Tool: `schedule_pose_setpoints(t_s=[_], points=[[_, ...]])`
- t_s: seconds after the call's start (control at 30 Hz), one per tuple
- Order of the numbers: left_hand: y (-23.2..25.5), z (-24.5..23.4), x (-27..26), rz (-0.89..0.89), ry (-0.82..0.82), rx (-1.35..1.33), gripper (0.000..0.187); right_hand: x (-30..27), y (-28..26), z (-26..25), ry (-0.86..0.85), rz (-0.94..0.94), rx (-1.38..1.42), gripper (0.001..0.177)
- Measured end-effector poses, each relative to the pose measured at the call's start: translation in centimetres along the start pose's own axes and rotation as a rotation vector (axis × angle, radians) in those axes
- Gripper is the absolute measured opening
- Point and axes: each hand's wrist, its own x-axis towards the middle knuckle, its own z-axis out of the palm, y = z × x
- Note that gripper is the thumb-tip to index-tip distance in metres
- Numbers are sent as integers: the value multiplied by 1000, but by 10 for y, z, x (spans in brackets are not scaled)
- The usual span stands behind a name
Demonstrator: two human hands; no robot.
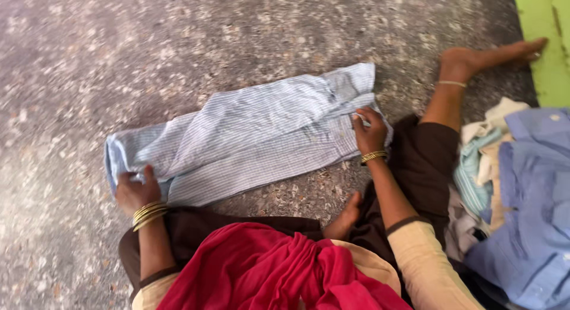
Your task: The person takes a shirt from a bag, spreads it out on the floor, and folds it by bringing the sleeves and sides inward. The person then places the folded shirt back into the bag.
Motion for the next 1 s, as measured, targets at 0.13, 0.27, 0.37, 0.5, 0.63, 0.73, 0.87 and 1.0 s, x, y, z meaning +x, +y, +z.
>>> schedule_pose_setpoints(t_s=[0.13,0.27,0.37,0.5,0.63,0.73,0.87,1.0], points=[[5,5,4,-52,33,-26,69,0,-28,-3,22,-124,-204,29],[3,17,21,-121,-61,82,45,9,-39,3,7,-368,-439,42],[-7,25,23,-134,22,4,30,24,-42,16,-14,-421,-532,44],[-20,34,27,-186,95,-158,29,42,-38,30,-33,-499,-567,37],[-25,41,36,-378,264,-186,33,43,-43,25,75,-608,-432,16],[-14,33,45,-747,67,-453,21,25,-58,16,-36,-618,-509,15],[15,2,36,-590,141,-303,31,4,-67,7,-104,-480,-535,23],[68,-22,10,12,204,-34,41,2,-72,14,-52,-326,-392,23]])
